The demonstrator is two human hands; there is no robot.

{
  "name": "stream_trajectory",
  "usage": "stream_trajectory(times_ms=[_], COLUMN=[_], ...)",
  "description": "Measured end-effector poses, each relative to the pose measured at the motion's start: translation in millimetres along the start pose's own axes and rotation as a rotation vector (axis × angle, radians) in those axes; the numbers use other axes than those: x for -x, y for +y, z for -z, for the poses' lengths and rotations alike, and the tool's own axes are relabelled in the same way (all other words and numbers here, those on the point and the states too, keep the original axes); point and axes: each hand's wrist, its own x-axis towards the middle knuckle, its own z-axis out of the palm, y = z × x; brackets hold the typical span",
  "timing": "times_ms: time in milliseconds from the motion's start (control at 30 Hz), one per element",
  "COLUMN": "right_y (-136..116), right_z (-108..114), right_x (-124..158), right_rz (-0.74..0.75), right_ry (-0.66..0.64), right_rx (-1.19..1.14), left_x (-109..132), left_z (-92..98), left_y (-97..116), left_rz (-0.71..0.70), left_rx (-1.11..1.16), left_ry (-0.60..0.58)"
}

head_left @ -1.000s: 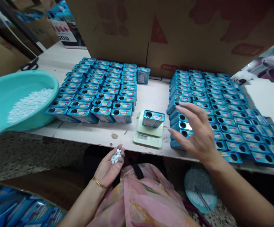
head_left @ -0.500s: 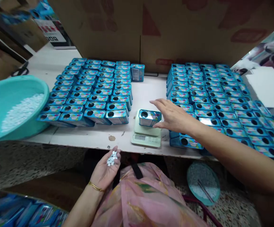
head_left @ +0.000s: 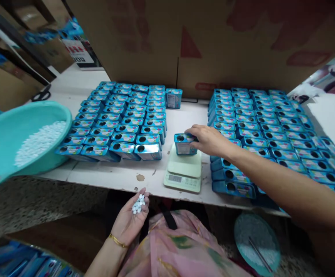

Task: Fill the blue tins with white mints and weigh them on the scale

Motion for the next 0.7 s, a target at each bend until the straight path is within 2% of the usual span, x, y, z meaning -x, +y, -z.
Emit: stream_trajectory(times_ms=[167, 267, 333, 400, 467, 533, 633, 700], right_y=[42.3, 49.8, 46.6, 42.2, 40.7, 42.3, 39.8, 28.8], right_z=[4.0, 1.5, -2.6, -5.7, -4.2, 4.1, 25.3, 35.0], right_x=[-83.5, -127.5, -144.4, -147.9, -135.2, -103.4, -21.6, 45.2], right_rz=[-0.207, -0.259, -0.275, -0.273, -0.258, -0.231, -0.164, -0.026], right_ry=[0.108, 0.158, 0.166, 0.167, 0.164, 0.145, 0.063, -0.014], right_rx=[0.083, 0.091, 0.086, 0.082, 0.086, 0.097, 0.106, 0.08], left_x=[10.0, 15.6, 18.3, 19.9, 19.7, 16.9, 8.2, 2.0], left_z=[13.2, 20.4, 22.9, 24.2, 25.9, 28.9, 34.4, 35.5], left_y=[10.2, 14.7, 16.1, 16.9, 17.6, 18.4, 18.7, 17.3], left_rz=[-0.066, -0.112, -0.137, -0.146, -0.139, -0.131, -0.107, -0.071], left_rx=[0.032, 0.044, 0.046, 0.045, 0.042, 0.036, 0.02, 0.01], left_ry=[0.022, 0.038, 0.053, 0.065, 0.065, 0.051, 0.029, 0.016])
